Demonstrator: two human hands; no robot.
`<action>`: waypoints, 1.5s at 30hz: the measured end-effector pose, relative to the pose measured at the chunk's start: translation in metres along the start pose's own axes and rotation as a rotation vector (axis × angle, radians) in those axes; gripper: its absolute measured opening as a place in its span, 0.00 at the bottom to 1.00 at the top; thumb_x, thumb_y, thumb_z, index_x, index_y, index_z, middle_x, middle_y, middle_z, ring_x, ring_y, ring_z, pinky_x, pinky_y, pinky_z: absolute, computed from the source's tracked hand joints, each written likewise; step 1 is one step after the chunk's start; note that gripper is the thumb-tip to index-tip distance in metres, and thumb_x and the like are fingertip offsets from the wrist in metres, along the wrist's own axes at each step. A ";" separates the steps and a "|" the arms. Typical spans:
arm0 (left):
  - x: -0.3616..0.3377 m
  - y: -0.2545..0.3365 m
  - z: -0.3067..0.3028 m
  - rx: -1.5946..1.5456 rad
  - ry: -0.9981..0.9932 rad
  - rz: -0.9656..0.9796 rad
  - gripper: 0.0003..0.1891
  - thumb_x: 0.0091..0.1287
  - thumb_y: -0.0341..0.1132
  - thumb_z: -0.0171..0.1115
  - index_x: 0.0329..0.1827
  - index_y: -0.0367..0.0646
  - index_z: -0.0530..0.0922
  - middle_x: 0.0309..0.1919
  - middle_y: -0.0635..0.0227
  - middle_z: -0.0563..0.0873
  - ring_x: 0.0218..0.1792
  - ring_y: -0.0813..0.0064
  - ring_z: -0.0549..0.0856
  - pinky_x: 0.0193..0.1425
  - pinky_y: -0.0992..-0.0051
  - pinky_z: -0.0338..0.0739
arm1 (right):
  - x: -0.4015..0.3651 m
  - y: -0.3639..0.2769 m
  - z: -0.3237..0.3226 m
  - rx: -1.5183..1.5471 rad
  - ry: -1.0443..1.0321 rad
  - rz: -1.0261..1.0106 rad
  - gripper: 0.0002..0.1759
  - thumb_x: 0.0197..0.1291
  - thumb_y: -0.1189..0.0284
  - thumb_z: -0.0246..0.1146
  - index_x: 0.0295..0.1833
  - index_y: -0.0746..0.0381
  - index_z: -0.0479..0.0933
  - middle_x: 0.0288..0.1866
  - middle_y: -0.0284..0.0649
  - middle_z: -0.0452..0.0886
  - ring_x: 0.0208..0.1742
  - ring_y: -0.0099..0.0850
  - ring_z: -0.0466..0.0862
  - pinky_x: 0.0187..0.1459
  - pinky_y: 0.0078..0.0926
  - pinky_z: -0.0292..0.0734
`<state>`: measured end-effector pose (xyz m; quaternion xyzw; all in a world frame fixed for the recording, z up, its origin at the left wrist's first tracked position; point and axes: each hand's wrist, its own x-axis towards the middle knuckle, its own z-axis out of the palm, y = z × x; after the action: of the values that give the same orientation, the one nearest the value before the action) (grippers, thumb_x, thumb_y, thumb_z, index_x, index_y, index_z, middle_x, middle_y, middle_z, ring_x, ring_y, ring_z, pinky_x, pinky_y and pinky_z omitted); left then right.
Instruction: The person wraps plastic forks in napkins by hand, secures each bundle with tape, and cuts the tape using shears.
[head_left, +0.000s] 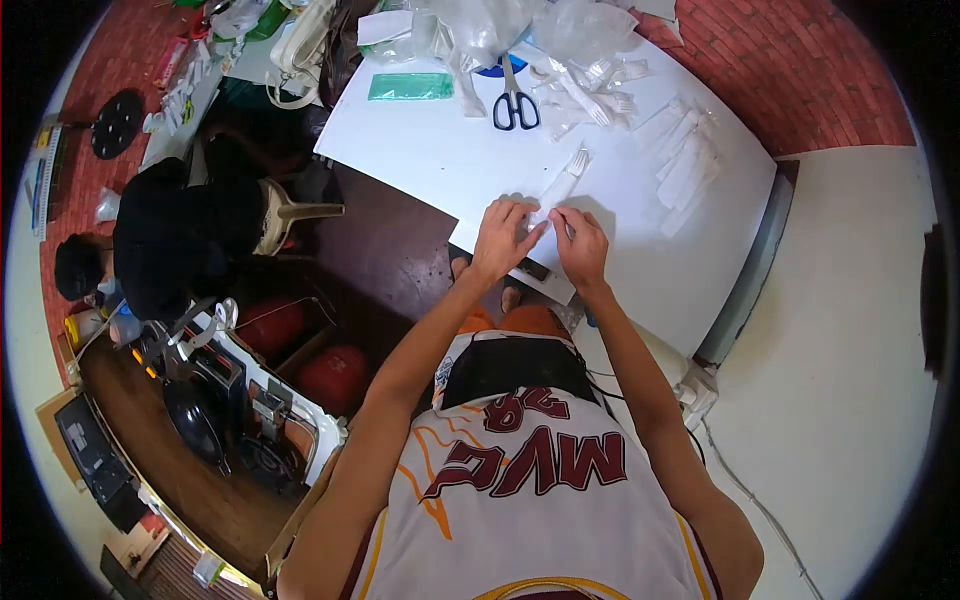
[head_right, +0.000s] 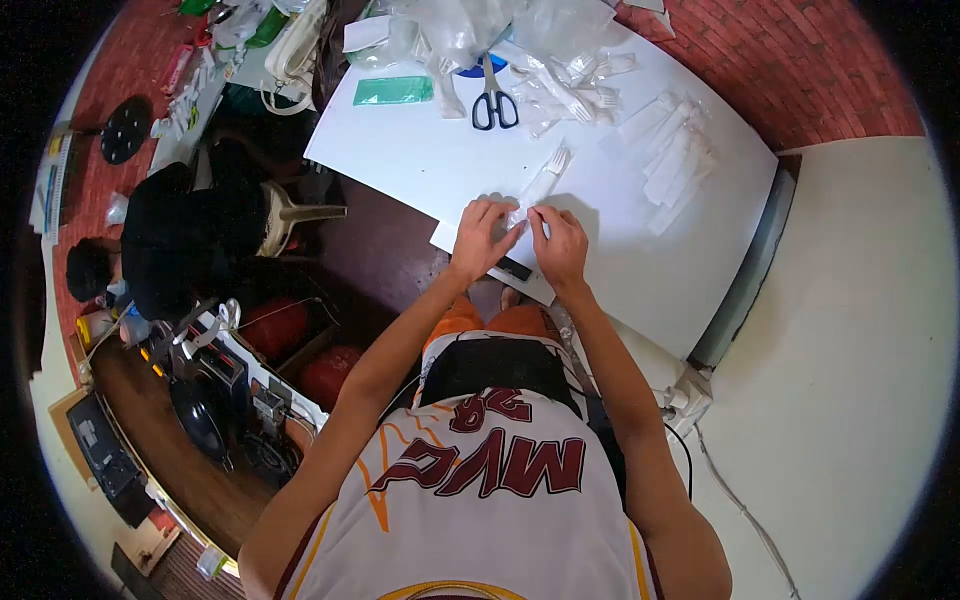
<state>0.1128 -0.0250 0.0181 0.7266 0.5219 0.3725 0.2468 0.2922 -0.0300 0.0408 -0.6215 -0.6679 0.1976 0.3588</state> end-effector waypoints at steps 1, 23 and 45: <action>0.000 0.001 0.002 0.012 0.025 0.012 0.16 0.69 0.36 0.77 0.57 0.44 0.86 0.45 0.61 0.84 0.50 0.55 0.82 0.59 0.58 0.78 | 0.001 0.002 -0.001 0.007 0.007 -0.016 0.07 0.75 0.68 0.71 0.49 0.60 0.89 0.44 0.43 0.93 0.44 0.46 0.90 0.49 0.42 0.85; -0.011 0.014 0.014 0.069 0.155 -0.020 0.21 0.70 0.38 0.77 0.65 0.46 0.87 0.50 0.61 0.83 0.53 0.56 0.82 0.61 0.58 0.76 | 0.012 0.020 -0.004 0.066 -0.138 -0.113 0.09 0.74 0.67 0.72 0.50 0.61 0.89 0.40 0.44 0.92 0.44 0.44 0.90 0.48 0.44 0.83; -0.012 0.016 0.020 0.078 0.221 -0.054 0.23 0.65 0.36 0.80 0.63 0.44 0.90 0.50 0.64 0.84 0.51 0.59 0.81 0.62 0.61 0.76 | 0.030 0.010 0.003 -0.189 -0.143 -0.214 0.08 0.71 0.65 0.73 0.44 0.58 0.91 0.37 0.38 0.94 0.43 0.41 0.90 0.51 0.43 0.79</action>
<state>0.1354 -0.0412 0.0142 0.6760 0.5793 0.4229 0.1692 0.2977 0.0015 0.0390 -0.5619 -0.7698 0.1384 0.2693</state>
